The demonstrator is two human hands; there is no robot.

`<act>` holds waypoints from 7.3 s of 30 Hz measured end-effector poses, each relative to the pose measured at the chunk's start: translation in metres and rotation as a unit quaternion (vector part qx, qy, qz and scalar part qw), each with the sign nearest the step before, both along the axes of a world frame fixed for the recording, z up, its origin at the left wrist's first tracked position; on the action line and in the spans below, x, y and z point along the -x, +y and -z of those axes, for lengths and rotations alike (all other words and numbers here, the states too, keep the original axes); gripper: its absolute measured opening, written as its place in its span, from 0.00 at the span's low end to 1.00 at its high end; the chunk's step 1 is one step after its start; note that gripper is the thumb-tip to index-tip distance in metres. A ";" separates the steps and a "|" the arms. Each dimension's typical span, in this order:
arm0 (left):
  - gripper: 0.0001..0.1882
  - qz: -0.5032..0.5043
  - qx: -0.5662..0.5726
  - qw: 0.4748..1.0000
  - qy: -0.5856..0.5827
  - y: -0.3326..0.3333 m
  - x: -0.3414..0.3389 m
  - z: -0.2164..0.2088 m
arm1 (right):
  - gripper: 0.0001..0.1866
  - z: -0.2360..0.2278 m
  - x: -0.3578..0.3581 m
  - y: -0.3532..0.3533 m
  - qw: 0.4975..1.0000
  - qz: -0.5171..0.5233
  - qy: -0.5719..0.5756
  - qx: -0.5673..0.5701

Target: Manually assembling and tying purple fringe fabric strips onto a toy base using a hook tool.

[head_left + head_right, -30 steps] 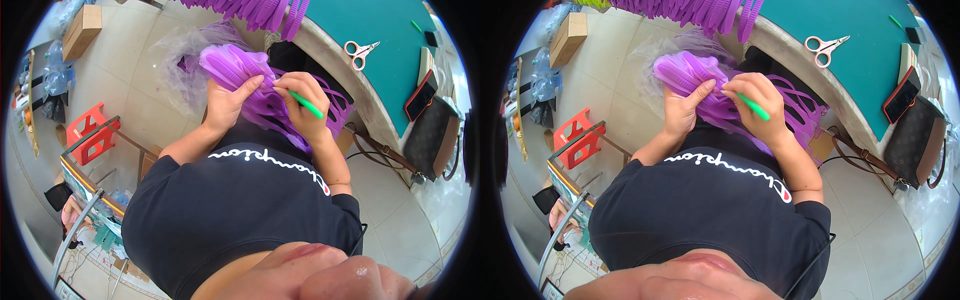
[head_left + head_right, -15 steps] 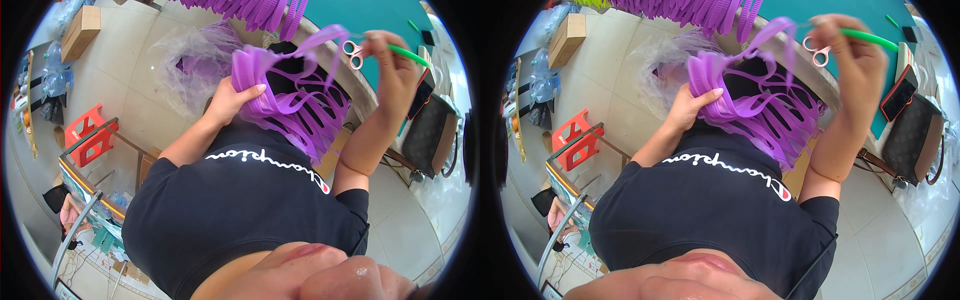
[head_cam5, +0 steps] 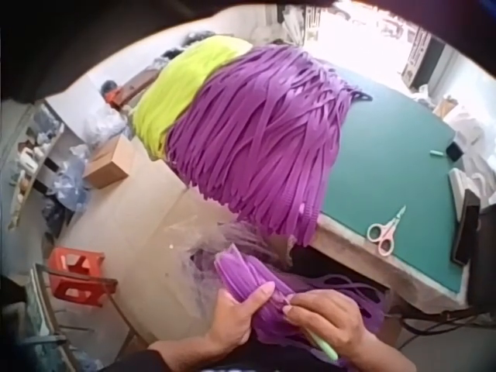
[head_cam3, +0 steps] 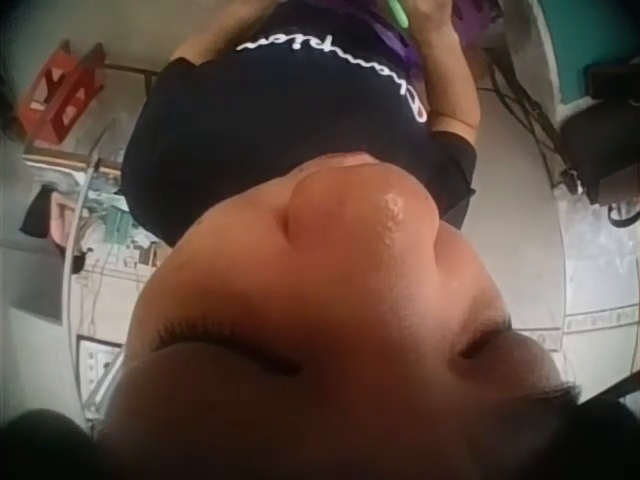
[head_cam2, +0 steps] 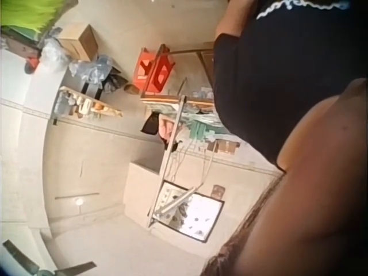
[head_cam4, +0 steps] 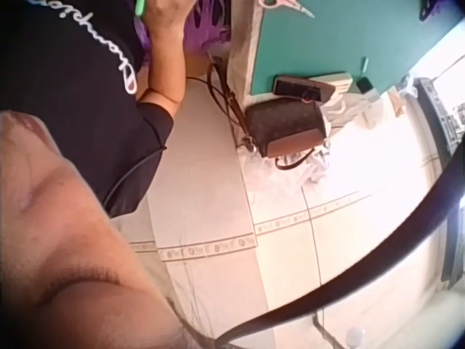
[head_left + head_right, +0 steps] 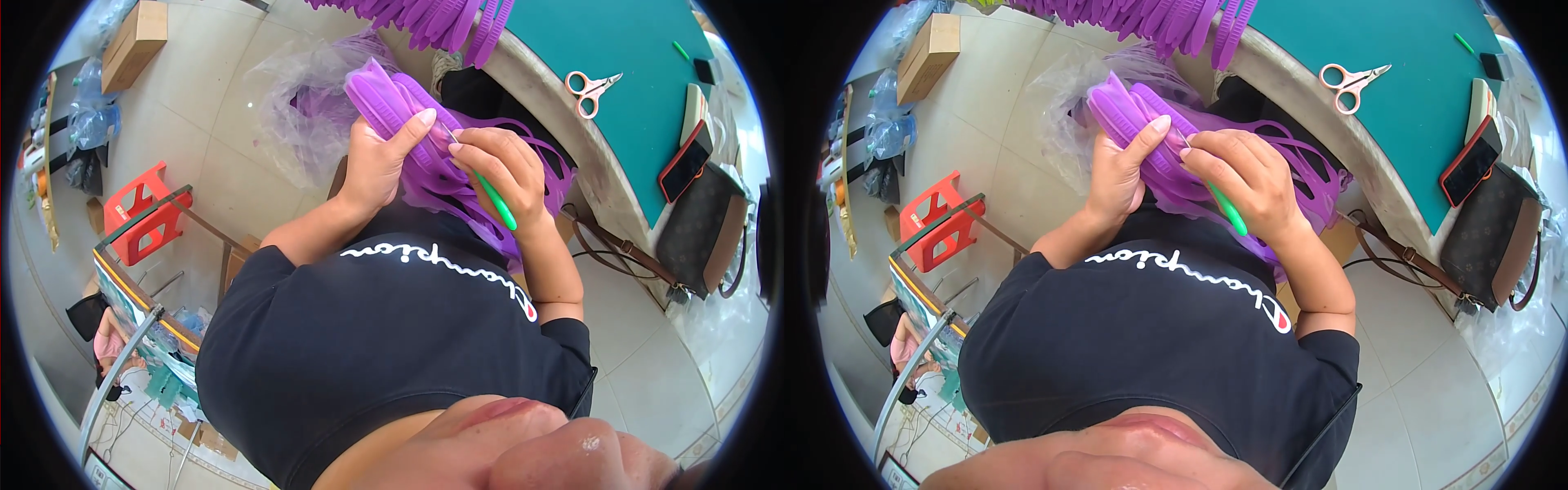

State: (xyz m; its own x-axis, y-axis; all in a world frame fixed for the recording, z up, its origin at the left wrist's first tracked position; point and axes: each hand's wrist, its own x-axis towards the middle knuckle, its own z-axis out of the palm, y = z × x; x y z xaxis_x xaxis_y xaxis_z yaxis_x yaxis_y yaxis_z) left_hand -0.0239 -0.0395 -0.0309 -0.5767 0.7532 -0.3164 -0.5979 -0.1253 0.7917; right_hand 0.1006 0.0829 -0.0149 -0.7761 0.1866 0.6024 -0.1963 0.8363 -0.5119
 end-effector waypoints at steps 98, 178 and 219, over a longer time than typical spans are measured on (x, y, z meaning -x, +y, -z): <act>0.13 0.459 0.059 0.886 0.033 -0.043 0.032 0.008 | 0.06 -0.032 -0.029 0.115 0.892 0.406 0.173 0.096; 0.16 0.121 0.128 0.935 -0.306 -0.031 0.046 0.101 | 0.09 -0.101 -0.192 0.098 0.674 -0.099 0.503 0.532; 0.18 0.130 0.004 0.962 -0.241 -0.023 0.031 -0.003 | 0.09 0.004 0.011 -0.015 0.884 0.085 -0.065 0.455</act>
